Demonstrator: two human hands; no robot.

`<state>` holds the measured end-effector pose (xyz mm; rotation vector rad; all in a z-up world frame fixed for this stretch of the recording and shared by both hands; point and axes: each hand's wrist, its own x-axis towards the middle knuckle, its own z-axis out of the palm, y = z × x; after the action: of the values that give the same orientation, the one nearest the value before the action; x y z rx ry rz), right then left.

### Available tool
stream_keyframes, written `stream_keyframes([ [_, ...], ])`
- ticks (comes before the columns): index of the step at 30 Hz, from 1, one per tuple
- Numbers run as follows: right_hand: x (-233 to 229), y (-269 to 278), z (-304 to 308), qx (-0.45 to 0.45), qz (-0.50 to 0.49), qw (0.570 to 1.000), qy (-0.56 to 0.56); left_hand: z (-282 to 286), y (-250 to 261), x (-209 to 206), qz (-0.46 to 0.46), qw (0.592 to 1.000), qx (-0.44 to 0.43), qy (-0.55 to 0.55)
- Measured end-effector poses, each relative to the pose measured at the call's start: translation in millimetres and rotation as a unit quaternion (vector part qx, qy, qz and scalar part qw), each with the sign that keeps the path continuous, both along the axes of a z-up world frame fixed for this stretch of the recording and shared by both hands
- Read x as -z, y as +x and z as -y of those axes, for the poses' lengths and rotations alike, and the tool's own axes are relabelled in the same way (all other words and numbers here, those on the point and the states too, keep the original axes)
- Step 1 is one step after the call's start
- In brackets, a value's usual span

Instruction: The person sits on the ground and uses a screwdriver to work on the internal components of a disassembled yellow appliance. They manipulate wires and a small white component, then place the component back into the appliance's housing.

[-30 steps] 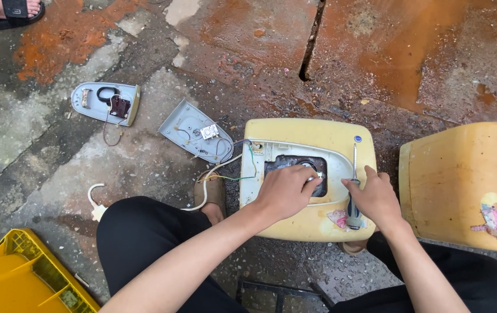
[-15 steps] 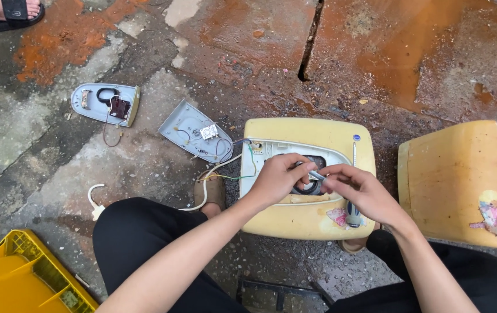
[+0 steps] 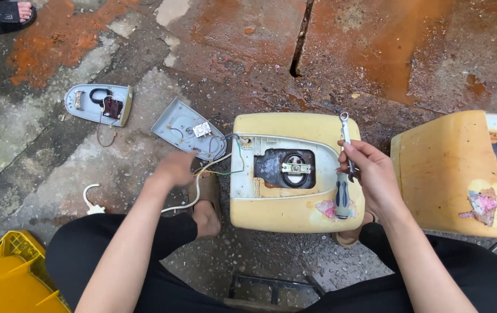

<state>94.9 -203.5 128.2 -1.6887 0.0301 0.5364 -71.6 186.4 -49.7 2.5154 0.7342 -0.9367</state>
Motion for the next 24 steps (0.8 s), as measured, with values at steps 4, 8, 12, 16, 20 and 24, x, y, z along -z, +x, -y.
stream_keyframes([
  [4,2,0,6,0.016,-0.005,1.0,-0.01,20,-36,-44,-0.057,0.996,0.02,-0.061],
  [8,-2,0,8,0.024,-0.005,1.0,-0.01,35,-44,-144,0.051,0.961,-0.099,-0.254],
  [12,-5,-1,0,0.033,-0.001,0.999,0.002,50,-34,-181,0.183,0.937,-0.111,-0.277],
  [16,-2,2,-5,0.041,0.003,0.999,0.002,49,-18,-176,0.287,0.904,-0.173,-0.266],
  [20,4,3,-6,0.049,-0.009,0.999,0.008,24,-7,-182,0.457,0.855,-0.185,-0.161],
  [24,6,4,-6,0.042,-0.019,0.999,0.012,20,-11,-211,0.503,0.835,-0.193,-0.109],
])
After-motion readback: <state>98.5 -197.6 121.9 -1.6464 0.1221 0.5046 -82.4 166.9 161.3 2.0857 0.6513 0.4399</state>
